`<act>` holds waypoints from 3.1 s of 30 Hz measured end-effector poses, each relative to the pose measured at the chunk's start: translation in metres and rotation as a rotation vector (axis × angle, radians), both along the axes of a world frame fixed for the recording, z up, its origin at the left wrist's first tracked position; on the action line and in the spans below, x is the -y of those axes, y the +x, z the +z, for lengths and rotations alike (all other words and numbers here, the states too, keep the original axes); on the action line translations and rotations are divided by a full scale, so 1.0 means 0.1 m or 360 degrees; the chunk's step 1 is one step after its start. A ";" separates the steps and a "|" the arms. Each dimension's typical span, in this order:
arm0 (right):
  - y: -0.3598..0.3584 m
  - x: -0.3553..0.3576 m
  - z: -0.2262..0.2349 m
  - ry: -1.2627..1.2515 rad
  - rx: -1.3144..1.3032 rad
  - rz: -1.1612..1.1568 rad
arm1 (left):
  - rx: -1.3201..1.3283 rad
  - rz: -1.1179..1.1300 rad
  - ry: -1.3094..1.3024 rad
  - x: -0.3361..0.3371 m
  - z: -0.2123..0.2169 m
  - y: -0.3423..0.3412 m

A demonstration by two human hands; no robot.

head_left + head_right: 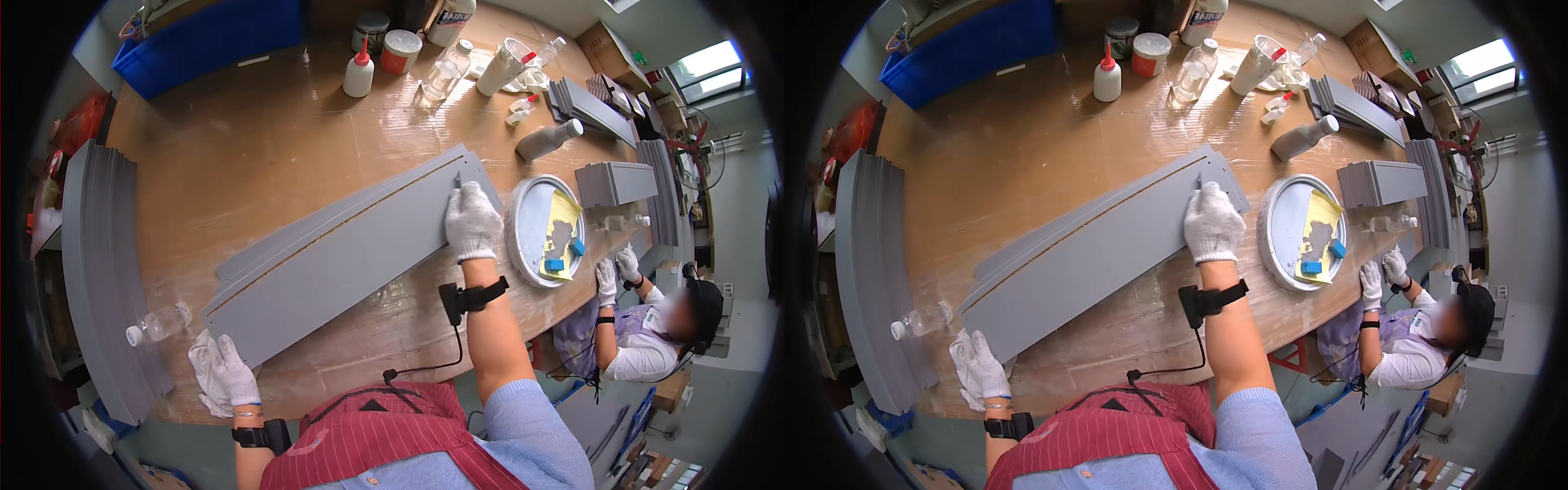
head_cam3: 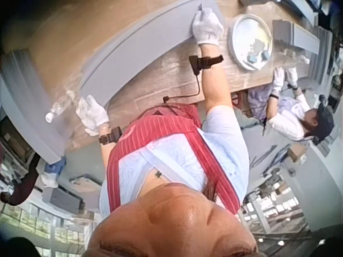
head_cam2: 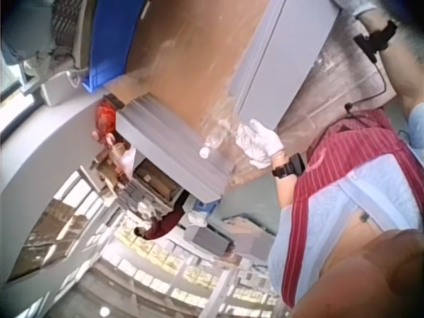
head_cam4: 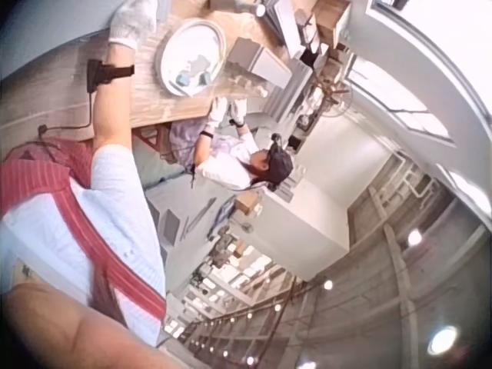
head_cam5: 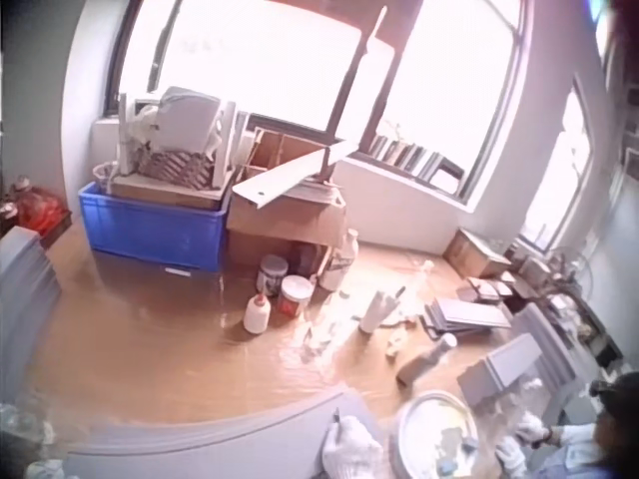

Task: The person sands the edges of grey rectangular panels using a blue sanding block and a white cloth. They handle the panels one at a time, flipping them to work on different edges, and stack the finished pieces on a nearby pile.

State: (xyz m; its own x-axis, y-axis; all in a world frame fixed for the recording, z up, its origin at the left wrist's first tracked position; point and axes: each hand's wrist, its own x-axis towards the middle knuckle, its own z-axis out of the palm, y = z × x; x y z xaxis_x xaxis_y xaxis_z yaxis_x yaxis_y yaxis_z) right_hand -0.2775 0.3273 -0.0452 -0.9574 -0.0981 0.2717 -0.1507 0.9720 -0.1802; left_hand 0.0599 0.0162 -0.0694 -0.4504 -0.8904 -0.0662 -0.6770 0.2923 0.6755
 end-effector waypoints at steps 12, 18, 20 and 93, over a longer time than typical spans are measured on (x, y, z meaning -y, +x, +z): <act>0.75 0.87 0.07 -0.0204 0.0026 0.0953 | 0.0199 -0.0012 0.0004 -0.01 0.18 -0.13; -0.20 -0.27 0.03 -0.0013 -0.0032 -0.0100 | -0.0443 0.0154 0.0489 0.01 -0.19 0.11; -0.41 -0.63 0.01 0.0105 -0.0066 -0.0216 | -0.0417 0.0212 0.0517 0.01 -0.20 0.10; 0.93 -0.15 0.44 -0.1472 0.0247 0.0788 | 0.0358 -0.1321 0.0611 -0.13 1.05 -1.61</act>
State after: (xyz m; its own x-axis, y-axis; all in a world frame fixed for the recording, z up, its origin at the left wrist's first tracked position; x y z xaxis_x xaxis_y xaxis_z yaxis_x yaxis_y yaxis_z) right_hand -0.1842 0.3427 -0.0015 -0.8979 -0.3042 0.3182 -0.4041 0.2830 -0.8698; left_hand -0.1008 0.0294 0.0357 -0.8720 -0.1898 -0.4513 -0.4786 0.5244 0.7042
